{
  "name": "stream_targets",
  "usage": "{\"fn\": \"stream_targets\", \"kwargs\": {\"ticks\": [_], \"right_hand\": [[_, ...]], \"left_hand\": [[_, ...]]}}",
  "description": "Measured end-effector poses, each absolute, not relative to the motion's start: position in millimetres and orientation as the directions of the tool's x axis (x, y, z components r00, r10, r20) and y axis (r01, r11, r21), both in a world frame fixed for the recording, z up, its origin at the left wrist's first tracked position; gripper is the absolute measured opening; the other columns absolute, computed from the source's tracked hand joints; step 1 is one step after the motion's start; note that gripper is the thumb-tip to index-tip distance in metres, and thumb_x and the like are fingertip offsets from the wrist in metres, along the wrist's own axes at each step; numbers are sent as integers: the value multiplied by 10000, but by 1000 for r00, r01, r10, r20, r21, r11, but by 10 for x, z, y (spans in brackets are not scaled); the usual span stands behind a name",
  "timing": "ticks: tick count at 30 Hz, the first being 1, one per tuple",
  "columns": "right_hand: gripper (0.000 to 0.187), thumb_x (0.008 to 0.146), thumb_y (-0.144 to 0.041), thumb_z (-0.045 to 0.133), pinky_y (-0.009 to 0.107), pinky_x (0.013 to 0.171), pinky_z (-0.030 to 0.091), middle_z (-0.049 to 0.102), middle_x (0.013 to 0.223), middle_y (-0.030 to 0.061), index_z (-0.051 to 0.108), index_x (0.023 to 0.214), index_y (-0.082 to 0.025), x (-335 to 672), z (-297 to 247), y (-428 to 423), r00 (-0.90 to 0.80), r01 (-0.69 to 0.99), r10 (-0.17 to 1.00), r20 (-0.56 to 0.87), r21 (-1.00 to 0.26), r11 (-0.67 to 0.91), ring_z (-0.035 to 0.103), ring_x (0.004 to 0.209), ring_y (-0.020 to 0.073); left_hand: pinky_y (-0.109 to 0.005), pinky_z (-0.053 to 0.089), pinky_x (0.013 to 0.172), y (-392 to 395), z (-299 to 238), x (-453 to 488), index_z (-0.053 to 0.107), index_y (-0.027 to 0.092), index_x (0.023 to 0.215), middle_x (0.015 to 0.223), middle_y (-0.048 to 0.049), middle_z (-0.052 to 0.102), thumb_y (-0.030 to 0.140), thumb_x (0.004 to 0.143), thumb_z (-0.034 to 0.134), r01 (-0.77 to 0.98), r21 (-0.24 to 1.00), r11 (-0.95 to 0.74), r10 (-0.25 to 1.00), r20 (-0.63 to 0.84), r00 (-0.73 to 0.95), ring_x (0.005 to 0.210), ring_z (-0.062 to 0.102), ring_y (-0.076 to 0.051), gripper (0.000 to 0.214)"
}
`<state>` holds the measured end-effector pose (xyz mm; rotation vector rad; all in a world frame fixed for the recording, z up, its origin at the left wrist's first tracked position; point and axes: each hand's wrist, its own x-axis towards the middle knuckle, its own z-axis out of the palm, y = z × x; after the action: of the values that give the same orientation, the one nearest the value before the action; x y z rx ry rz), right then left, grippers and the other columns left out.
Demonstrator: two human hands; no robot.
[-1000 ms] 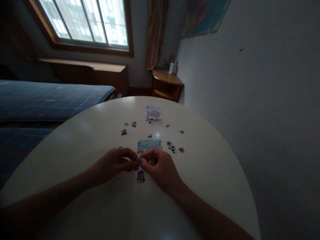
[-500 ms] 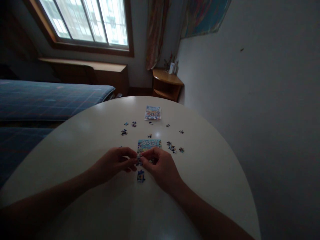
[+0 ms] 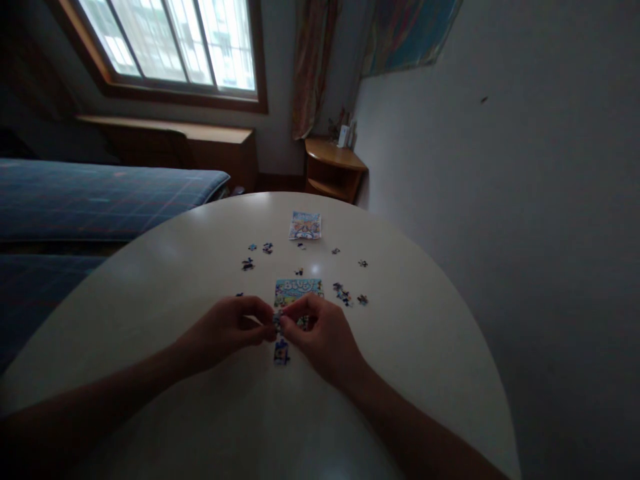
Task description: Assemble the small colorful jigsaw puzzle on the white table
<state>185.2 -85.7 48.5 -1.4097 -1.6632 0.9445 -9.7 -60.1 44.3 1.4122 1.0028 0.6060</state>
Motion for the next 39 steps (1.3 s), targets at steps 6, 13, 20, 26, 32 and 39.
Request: {"fn": "stream_targets", "kwargs": {"ticks": [6, 13, 20, 26, 32, 39], "right_hand": [[51, 785, -246, 686, 267, 591, 451, 725, 794, 20, 693, 821, -211, 1855, 510, -865, -134, 450, 987, 91, -882, 143, 599, 646, 134], [61, 770, -243, 685, 263, 568, 441, 726, 807, 19, 675, 824, -216, 1860, 496, -866, -130, 457, 987, 95, -878, 144, 586, 627, 133], [71, 764, -272, 692, 256, 546, 403, 713, 767, 12, 673, 795, -211, 1878, 500, -860, -117, 458, 990, 84, -879, 129, 532, 599, 127], [66, 761, -272, 689, 257, 547, 398, 692, 722, 6, 672, 768, -208, 1892, 537, -851, -123, 486, 990, 69, -866, 121, 528, 589, 128], [50, 755, -250, 682, 266, 617, 447, 678, 695, 0, 665, 736, -208, 1903, 552, -850, -142, 480, 986, 89, -865, 147, 587, 642, 140], [57, 742, -237, 680, 269, 631, 482, 682, 725, 11, 637, 738, -200, 1877, 542, -851, -160, 421, 986, 50, -900, 114, 627, 678, 149]], "left_hand": [[-244, 500, 622, -610, 459, -94, 638, 147, 845, 762, -16, 713, 295, 751, 710, 221, 971, 92, 859, -190, 475, 703, 696, -153, 190], [-246, 497, 587, -614, 456, -67, 635, 148, 869, 760, -31, 711, 353, 772, 708, 229, 969, 89, 881, -184, 436, 671, 669, -149, 238], [-269, 549, 659, -634, 438, -76, 653, 141, 871, 865, -51, 725, 341, 769, 725, 190, 980, 57, 896, -135, 423, 731, 707, -167, 235], [-282, 579, 688, -645, 447, -70, 651, 139, 865, 886, -63, 731, 341, 776, 715, 199, 980, 9, 906, -92, 413, 768, 728, -188, 231], [-274, 581, 658, -651, 431, -71, 650, 143, 884, 892, -65, 733, 360, 777, 706, 212, 977, -2, 906, -88, 414, 768, 728, -194, 249], [-245, 544, 621, -648, 452, -79, 682, 154, 887, 829, -47, 726, 311, 813, 677, 280, 955, -99, 899, -35, 436, 709, 687, -157, 173]]}}
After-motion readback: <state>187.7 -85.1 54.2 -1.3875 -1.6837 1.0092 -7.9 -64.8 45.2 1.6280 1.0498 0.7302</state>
